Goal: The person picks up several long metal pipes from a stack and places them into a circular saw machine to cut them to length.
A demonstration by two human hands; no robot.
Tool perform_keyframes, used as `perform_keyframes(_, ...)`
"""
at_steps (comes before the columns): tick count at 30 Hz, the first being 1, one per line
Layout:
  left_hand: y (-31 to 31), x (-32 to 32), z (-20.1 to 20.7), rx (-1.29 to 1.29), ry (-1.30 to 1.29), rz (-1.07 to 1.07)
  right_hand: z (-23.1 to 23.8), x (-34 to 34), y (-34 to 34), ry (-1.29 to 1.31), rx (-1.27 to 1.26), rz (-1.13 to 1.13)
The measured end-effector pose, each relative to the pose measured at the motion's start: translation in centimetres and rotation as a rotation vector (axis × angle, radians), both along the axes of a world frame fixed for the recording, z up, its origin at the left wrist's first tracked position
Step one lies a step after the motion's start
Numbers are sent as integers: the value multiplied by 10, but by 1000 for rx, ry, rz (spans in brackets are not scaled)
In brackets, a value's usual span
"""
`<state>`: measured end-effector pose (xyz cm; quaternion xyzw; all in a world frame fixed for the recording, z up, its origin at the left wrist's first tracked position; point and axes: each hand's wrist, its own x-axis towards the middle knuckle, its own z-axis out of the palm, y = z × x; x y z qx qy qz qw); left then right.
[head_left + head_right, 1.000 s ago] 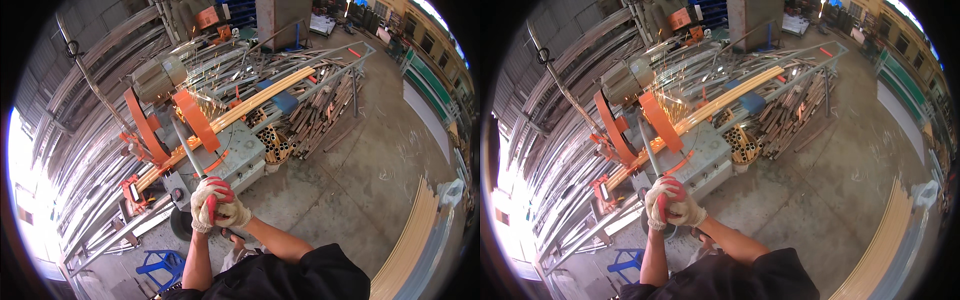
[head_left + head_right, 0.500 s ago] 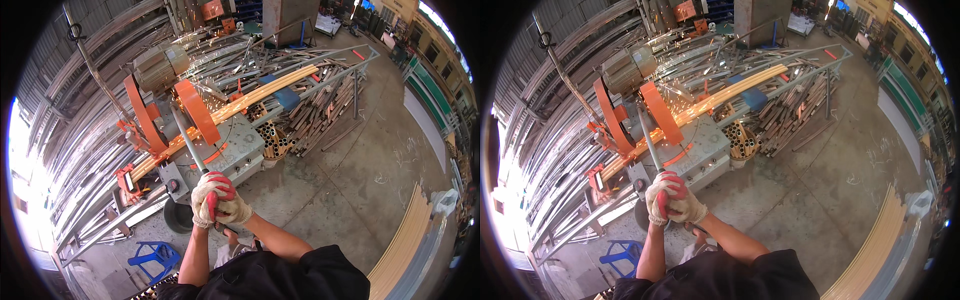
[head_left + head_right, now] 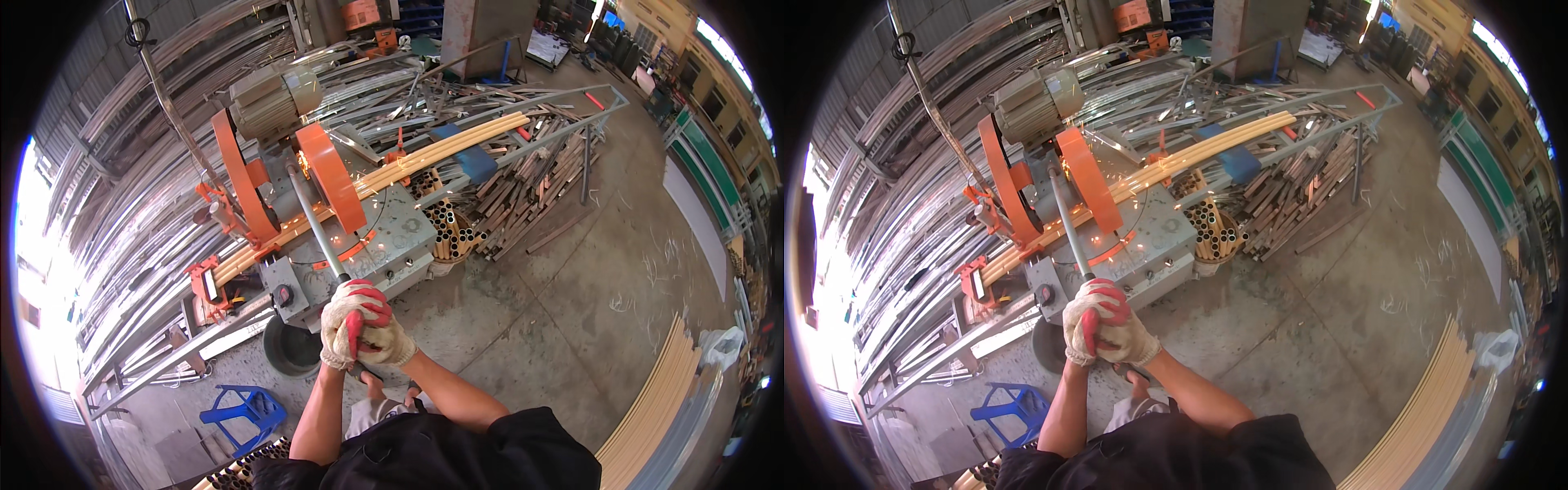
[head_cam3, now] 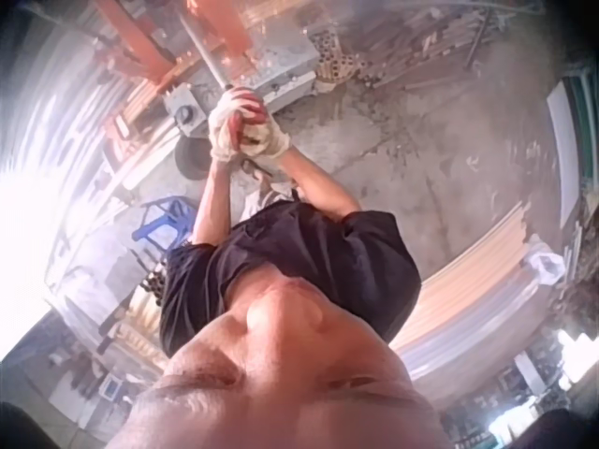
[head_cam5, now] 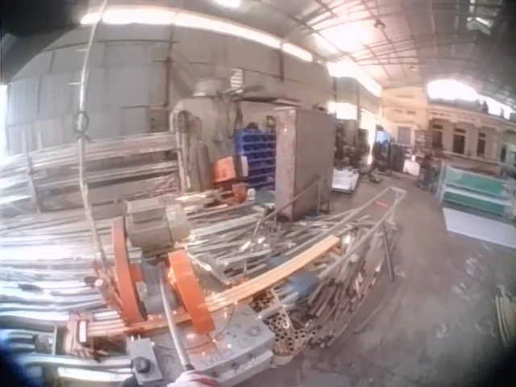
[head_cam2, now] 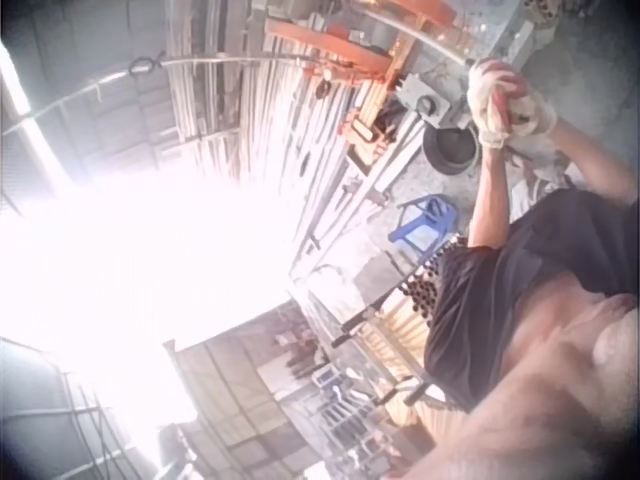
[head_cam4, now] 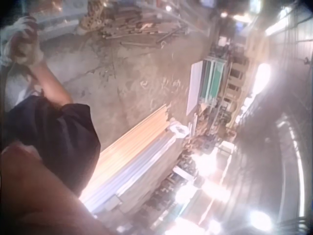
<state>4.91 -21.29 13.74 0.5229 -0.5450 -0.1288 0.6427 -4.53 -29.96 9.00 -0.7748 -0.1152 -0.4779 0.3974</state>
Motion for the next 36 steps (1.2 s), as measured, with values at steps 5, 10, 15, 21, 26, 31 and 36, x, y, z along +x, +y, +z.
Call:
perform_keyframes(5,-1,-6,-2,-33,28,47,-3,-1,2,14,44,18)
perform_keyframes(10,-2,-6,-4,-58,-2,9,-20,-8,6,82,110,17)
perform_keyframes(15,4,-9,-21,-42,41,-2,-44,-10,10,106,138,5)
perform_keyframes(21,5,-7,-30,-73,-52,1,-60,-16,11,102,102,-15)
perform_keyframes(26,4,-6,-45,-82,-65,-7,-63,-21,14,146,118,-20)
perform_keyframes(31,6,-6,-50,-70,-38,-53,-73,-23,15,171,121,-28)
perform_keyframes(36,12,-11,-70,2,34,-91,-83,-28,17,221,194,39)
